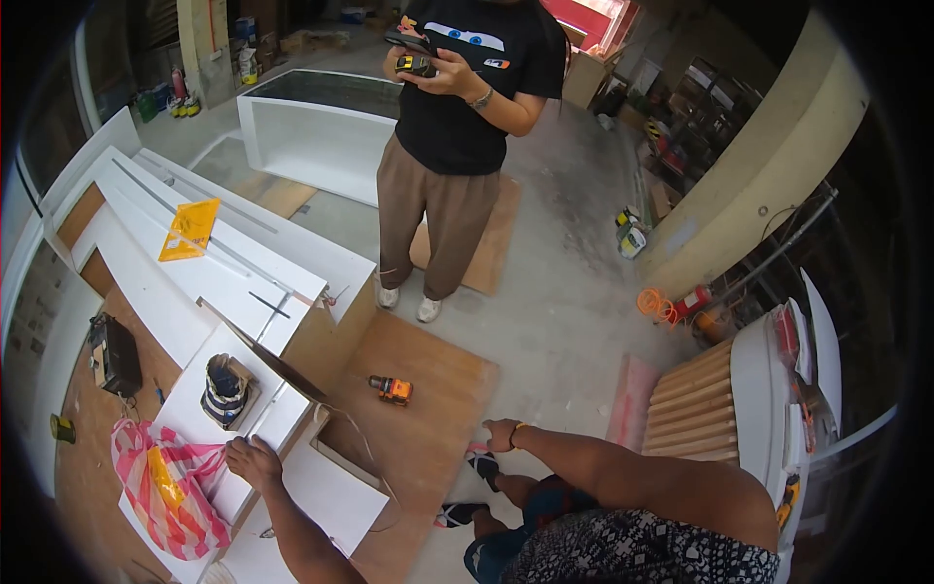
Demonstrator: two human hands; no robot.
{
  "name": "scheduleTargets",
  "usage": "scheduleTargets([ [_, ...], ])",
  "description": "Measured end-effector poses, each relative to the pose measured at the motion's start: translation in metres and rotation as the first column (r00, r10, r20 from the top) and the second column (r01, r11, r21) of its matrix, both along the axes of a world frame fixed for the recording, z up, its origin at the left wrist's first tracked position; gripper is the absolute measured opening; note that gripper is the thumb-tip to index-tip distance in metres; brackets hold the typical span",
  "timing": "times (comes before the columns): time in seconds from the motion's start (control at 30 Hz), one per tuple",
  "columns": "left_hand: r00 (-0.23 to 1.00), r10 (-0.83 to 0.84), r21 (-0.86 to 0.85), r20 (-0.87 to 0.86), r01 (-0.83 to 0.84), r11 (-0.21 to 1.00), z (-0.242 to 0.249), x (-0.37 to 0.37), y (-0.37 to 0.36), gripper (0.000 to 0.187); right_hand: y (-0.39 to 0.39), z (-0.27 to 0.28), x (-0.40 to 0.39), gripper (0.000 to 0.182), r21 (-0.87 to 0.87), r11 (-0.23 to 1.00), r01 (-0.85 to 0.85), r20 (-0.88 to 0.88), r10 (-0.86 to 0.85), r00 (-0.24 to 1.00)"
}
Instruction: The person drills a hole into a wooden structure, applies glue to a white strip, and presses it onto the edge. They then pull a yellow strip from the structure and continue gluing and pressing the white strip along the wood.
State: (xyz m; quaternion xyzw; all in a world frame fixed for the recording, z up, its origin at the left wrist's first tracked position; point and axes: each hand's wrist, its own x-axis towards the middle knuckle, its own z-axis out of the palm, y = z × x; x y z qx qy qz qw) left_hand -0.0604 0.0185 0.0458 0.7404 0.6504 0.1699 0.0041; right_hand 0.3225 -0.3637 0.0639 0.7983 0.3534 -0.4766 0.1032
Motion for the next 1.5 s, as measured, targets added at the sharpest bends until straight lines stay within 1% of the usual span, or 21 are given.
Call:
scheduleTargets([
  [0.1,1.000,0.000,-0.009,-0.021,0.000,1.000,0.005,0.001,-0.002,0.036,0.011,0.002,0.004,0.082,-0.011,1.000,0.007,-0.007,-0.007,1.000],
  [0.2,0.999,-0.014,0.081,-0.030,0.016,0.997,0.001,0.001,0.000,0.037,0.017,0.002,0.000,0.084,-0.002,1.000,0.006,-0.006,-0.006,1.000],
  [0.33,0.999,-0.042,0.101,-0.011,0.042,0.994,-0.003,-0.002,0.000,0.037,0.023,-0.013,-0.003,0.084,-0.009,1.000,-0.005,-0.012,0.005,1.000],
  [0.47,0.999,-0.043,0.083,-0.009,0.043,0.996,0.004,0.000,-0.003,0.036,0.025,-0.030,-0.012,0.077,0.025,0.999,-0.037,0.003,0.037,0.999],
  [0.77,0.999,-0.045,0.103,-0.004,0.045,0.994,0.002,-0.001,-0.001,0.032,0.015,-0.019,-0.020,0.076,0.028,0.999,-0.024,-0.013,0.024,1.000],
  [0.87,0.999,-0.032,0.005,0.007,0.031,0.999,0.006,-0.001,0.001,0.032,0.003,-0.002,-0.018,0.074,0.029,0.999,0.018,-0.049,-0.016,0.999],
  [0.9,0.999,-0.036,-0.059,0.023,0.038,0.998,0.013,-0.001,0.001,0.030,0.000,0.014,-0.018,0.074,0.029,0.999,-0.017,-0.047,0.019,0.999],
  [0.97,0.983,-0.102,-0.001,0.150,0.103,0.995,0.018,-0.003,-0.009,0.034,-0.013,0.045,-0.018,0.075,0.029,0.996,-0.087,-0.047,0.088,0.995],
  [1.03,0.951,-0.168,0.060,0.259,0.158,0.986,0.024,-0.010,-0.026,0.042,-0.047,0.017,-0.003,0.075,-0.008,0.987,-0.159,-0.043,0.158,0.986],
  [1.1,0.956,-0.208,0.209,0.209,0.165,0.964,0.028,-0.017,-0.073,0.050,-0.083,0.004,0.007,0.074,-0.063,0.977,-0.202,-0.047,0.199,0.979],
  [1.13,0.940,-0.236,0.234,0.246,0.179,0.956,0.040,-0.017,-0.110,0.053,-0.100,0.004,0.012,0.074,-0.104,0.972,-0.209,-0.052,0.205,0.977],
  [1.17,0.946,-0.248,0.283,0.208,0.185,0.941,0.015,-0.028,-0.145,0.053,-0.122,-0.004,0.017,0.076,-0.139,0.963,-0.230,-0.061,0.223,0.973],
  [1.23,0.875,-0.253,0.116,0.413,0.225,0.967,0.003,-0.037,-0.235,0.056,-0.156,-0.015,0.015,0.075,-0.214,0.949,-0.232,-0.054,0.226,0.973],
  [1.27,0.825,-0.159,-0.048,0.542,0.220,0.974,-0.007,-0.042,-0.287,0.058,-0.171,-0.006,0.008,0.073,-0.262,0.939,-0.224,-0.034,0.222,0.974],
  [1.3,0.878,-0.159,-0.121,0.451,0.237,0.964,-0.016,-0.047,-0.342,0.061,-0.188,0.004,0.008,0.072,-0.323,0.915,-0.241,-0.023,0.247,0.969],
  [1.33,0.793,-0.003,-0.349,0.609,0.272,0.897,-0.019,-0.049,-0.395,0.063,-0.209,-0.003,0.013,0.069,-0.306,0.921,-0.240,-0.069,0.230,0.971],
  [1.37,0.760,0.228,-0.584,0.609,0.234,0.777,-0.008,-0.050,-0.445,0.066,-0.228,-0.022,0.014,0.066,-0.300,0.917,-0.261,-0.143,0.227,0.963],
  [1.4,0.841,0.120,-0.586,0.527,0.258,0.768,-0.041,-0.067,-0.498,0.070,-0.238,-0.043,0.015,0.064,-0.294,0.911,-0.290,-0.219,0.231,0.948],
  [1.43,0.872,0.233,-0.730,0.431,0.184,0.658,-0.048,-0.075,-0.544,0.074,-0.243,-0.067,0.020,0.060,-0.255,0.844,-0.473,-0.280,0.404,0.871],
  [1.47,0.859,0.425,-0.896,0.284,0.079,0.438,-0.060,-0.080,-0.583,0.077,-0.236,-0.069,0.024,0.059,-0.232,0.811,-0.538,-0.258,0.482,0.837],
  [1.5,0.826,0.533,-0.983,0.186,0.161,0.093,-0.066,-0.089,-0.604,0.077,-0.220,-0.073,0.033,0.056,-0.198,0.696,-0.690,-0.313,0.622,0.717],
])
